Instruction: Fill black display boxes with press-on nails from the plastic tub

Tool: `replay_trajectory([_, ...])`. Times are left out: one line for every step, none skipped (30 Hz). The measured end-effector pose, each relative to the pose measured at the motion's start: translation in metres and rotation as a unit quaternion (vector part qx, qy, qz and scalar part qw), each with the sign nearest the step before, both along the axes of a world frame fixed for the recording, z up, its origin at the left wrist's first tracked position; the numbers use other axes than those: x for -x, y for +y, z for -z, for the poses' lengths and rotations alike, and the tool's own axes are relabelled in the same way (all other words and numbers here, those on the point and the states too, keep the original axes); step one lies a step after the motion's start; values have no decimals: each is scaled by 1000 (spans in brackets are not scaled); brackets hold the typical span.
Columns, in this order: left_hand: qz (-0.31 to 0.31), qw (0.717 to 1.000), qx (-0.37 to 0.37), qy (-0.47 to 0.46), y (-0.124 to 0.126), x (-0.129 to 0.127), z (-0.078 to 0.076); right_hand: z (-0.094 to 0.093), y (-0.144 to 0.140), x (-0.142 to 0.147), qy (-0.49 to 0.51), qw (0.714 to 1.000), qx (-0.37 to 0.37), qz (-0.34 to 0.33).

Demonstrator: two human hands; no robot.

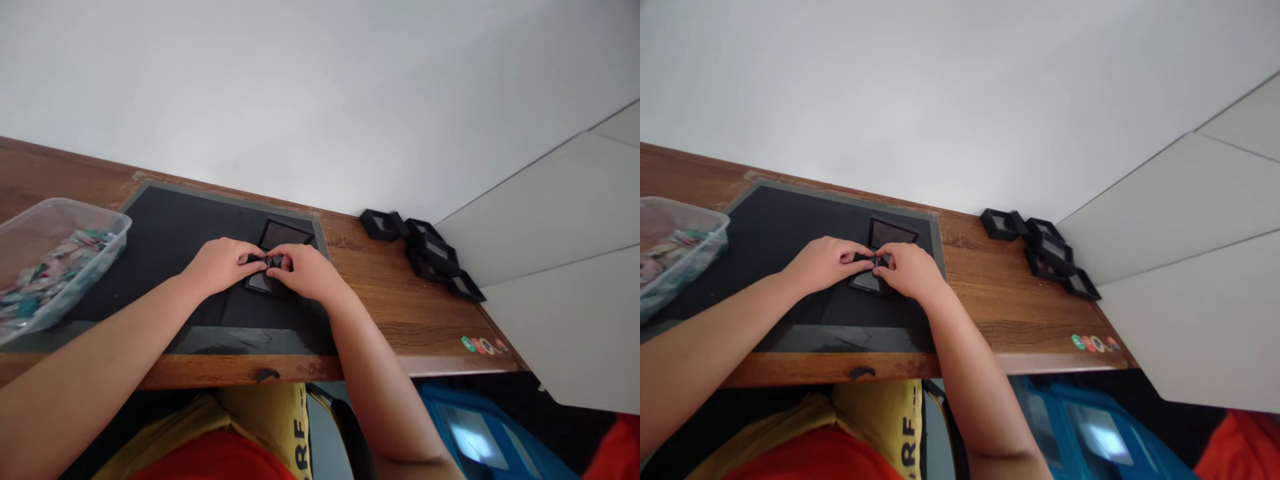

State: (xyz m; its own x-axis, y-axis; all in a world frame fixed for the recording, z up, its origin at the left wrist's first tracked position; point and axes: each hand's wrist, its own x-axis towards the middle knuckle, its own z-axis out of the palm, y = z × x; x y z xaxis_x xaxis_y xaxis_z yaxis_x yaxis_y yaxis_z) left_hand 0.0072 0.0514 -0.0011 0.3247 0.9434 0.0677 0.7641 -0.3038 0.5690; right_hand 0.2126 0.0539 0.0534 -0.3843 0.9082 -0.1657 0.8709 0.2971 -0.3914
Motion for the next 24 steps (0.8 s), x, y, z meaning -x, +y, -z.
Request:
replay_trajectory([2, 1000, 4, -1, 0, 0, 0, 0, 0, 0, -2, 1000, -1, 0])
replay_trajectory([2, 1000, 6, -2, 0, 0, 0, -1, 0, 0, -3, 1000, -2, 1])
replay_trajectory([0, 1000, 8, -4, 0, 0, -1, -1, 0, 0, -5, 1000, -1, 2])
replay_trajectory([-2, 1000, 10, -6, 0, 0, -1, -1, 0, 0, -6, 1000, 0, 3])
replay_trajectory([-4, 1000, 13, -9, 1, 0, -1, -2, 0, 0, -7, 1000, 0, 5])
replay_trajectory([-5, 1000, 16, -13, 2, 0, 0, -2, 0, 1, -8, 1000, 0, 6])
replay_trajectory([-7, 1000, 18, -19, 3, 0, 0, -3, 0, 1, -9, 1000, 1, 6])
replay_trajectory([-8, 999, 18, -26, 4, 0, 1, -3, 0, 1, -10, 1000, 1, 6])
replay_trajectory([-8, 999, 18, -32, 5, 1, 2, -3, 0, 1, -12, 1000, 1, 5])
replay_trajectory([-8, 999, 18, -38, 5, 1, 3, -4, 0, 0, -14, 1000, -1, 4])
replay_trajectory([-5, 999, 20, -43, 6, 3, 4, -4, 1, 0, -17, 1000, -3, 2])
replay_trajectory([-2, 999, 22, -47, 5, 4, 4, -4, 1, 0, -19, 1000, -7, 1])
replay_trajectory([1, 998, 24, -51, 4, 6, 4, -5, 1, -1, -22, 1000, -11, 2])
replay_trajectory([3, 998, 22, -54, 2, 7, 3, -5, 0, -2, -23, 1000, -15, 3])
replay_trajectory([1, 998, 17, -56, -1, 8, 1, -6, 0, -3, -22, 1000, -19, 4])
replay_trajectory([-2, 998, 7, -55, -5, 8, -4, -7, 0, -4, -16, 1000, -21, 4])
replay_trajectory([-4, 999, -5, -51, -11, 8, -11, -8, 0, -5, -4, 1000, -23, 2])
replay_trajectory([-7, 999, -16, -47, -18, 8, -21, -9, -1, -6, 15, 1000, -21, -2])
replay_trajectory([-8, 999, -26, -42, -27, 9, -32, -10, -1, -7, 39, 999, -17, -8])
replay_trajectory([-15, 999, -35, -38, -36, 13, -44, -11, -2, -8, 65, 998, -11, -14])
replay_trajectory([-30, 998, -45, -36, -47, 19, -56, -12, -2, -8, 91, 996, -4, -18])
replay_trajectory([-58, 996, -57, -31, -58, 30, -67, -13, -3, -9, 115, 993, -1, -19])
replay_trajectory([-95, 993, -69, -18, -68, 47, -75, -13, -4, -9, 136, 991, -3, -16])
replay_trajectory([-143, 986, -89, 0, -77, 70, -80, -14, -5, -8, 158, 987, -12, -12])
